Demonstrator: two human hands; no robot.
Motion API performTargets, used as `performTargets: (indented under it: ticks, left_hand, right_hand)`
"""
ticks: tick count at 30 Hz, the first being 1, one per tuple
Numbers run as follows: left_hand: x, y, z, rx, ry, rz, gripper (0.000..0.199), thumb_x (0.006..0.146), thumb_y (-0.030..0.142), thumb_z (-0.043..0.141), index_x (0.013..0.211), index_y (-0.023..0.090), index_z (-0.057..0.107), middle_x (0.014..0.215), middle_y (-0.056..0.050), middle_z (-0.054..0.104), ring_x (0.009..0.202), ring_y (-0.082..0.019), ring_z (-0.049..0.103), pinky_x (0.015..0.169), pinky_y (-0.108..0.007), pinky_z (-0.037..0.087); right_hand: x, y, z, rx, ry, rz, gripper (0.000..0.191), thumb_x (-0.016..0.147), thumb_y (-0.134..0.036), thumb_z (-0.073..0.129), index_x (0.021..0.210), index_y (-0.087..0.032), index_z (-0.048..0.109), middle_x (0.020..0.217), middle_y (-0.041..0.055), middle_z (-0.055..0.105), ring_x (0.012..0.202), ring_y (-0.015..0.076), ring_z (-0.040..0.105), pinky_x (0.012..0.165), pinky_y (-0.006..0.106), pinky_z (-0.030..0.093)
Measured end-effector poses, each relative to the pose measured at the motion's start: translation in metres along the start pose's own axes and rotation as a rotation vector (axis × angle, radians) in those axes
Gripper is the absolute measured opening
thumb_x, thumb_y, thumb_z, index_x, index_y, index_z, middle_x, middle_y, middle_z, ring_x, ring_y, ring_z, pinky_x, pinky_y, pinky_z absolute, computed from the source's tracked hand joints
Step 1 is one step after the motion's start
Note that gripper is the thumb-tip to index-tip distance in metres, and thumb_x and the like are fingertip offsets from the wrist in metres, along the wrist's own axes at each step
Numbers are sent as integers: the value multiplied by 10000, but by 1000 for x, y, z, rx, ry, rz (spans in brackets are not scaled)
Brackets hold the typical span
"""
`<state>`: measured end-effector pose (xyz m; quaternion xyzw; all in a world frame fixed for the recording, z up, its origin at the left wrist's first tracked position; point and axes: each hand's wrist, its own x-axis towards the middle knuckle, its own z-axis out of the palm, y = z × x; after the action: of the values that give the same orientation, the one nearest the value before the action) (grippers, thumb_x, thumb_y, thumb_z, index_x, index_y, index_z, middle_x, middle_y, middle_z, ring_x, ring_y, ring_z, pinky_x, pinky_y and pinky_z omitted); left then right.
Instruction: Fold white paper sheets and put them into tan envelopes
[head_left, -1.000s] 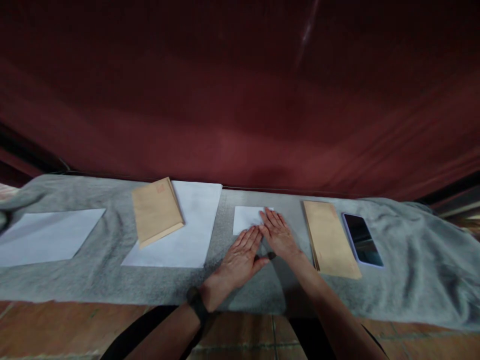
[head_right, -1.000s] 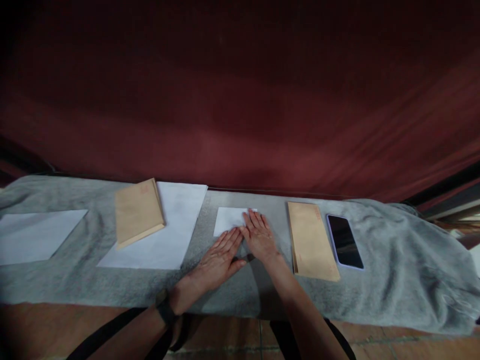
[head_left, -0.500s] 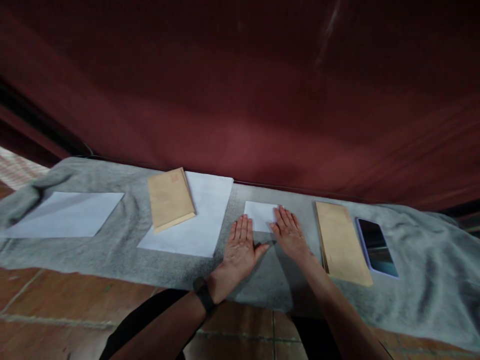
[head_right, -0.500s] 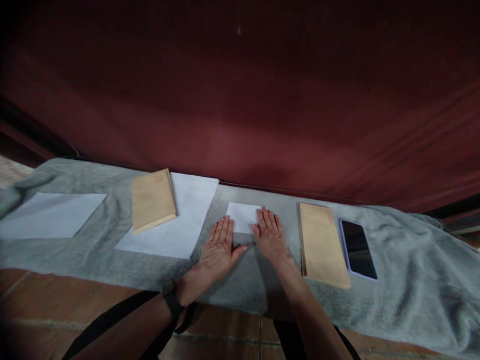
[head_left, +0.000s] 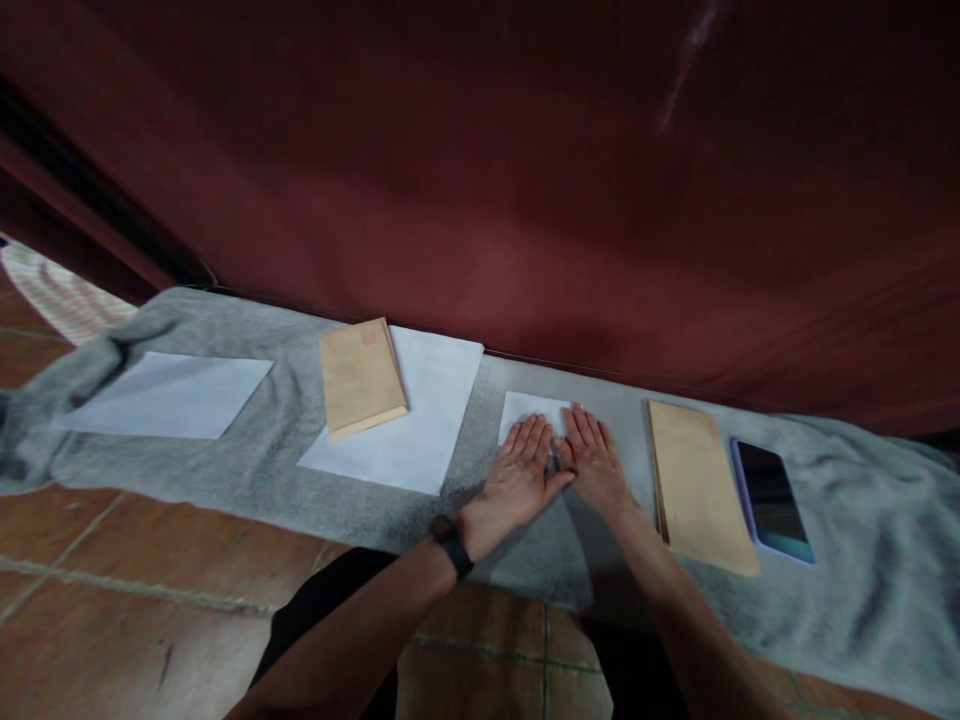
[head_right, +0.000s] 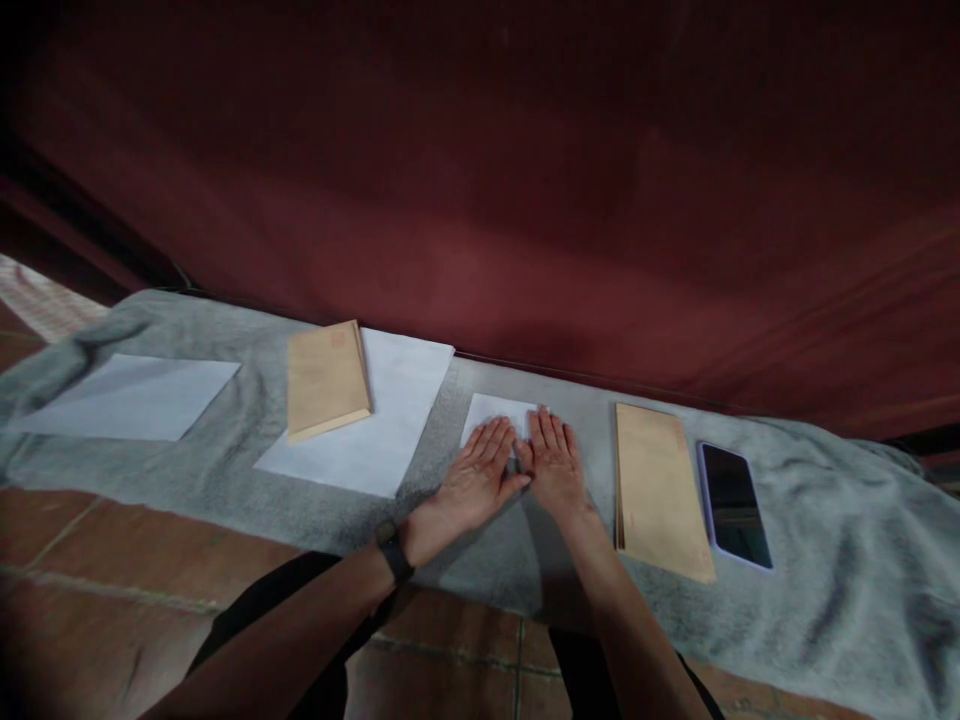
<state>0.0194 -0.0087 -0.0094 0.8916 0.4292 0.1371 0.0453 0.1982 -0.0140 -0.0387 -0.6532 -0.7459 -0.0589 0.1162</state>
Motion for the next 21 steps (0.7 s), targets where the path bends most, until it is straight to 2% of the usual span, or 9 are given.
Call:
performTargets:
  ticks: [5, 12, 16, 21]
  left_hand:
    - [5, 0, 8, 35, 4, 5, 839, 1005, 682, 320, 1523, 27, 405, 1644, -204, 308, 1555, -297, 231, 1276, -457, 183]
    - [3, -6, 9, 35, -13, 59, 804, 994, 688, 368, 1553, 110, 387, 1660, -174, 285, 1559, -297, 219, 1275, -485, 144]
    - [4, -6, 8, 36, -21, 58, 775, 996, 679, 375, 1573, 162, 362, 1662, -159, 296, 1552, -299, 243, 1268, -498, 150]
    - [4, -4, 6, 40, -16, 56, 760, 989, 681, 396, 1576, 200, 365, 1662, -159, 300, 1546, -311, 260, 1258, -501, 165]
  right_hand:
    - [-2, 3, 2, -3, -4, -3, 592, 1081, -395, 236, 1598, -115, 304, 1658, 152, 316, 1517, 283, 312, 1226, 489, 250]
    - [-9, 8, 4, 0, -6, -44, 585, 1079, -355, 228, 1613, -119, 266, 1667, 156, 290, 1545, 292, 239, 1223, 527, 244]
    - [-13, 15, 4, 9, -5, -72, 589, 1071, -330, 260, 1630, -150, 216, 1676, 138, 273, 1539, 305, 253, 1217, 545, 258]
    - [-15, 27, 3, 22, -22, -90, 582, 1062, -315, 304, 1628, -197, 241, 1680, 117, 272, 1532, 324, 274, 1205, 569, 293]
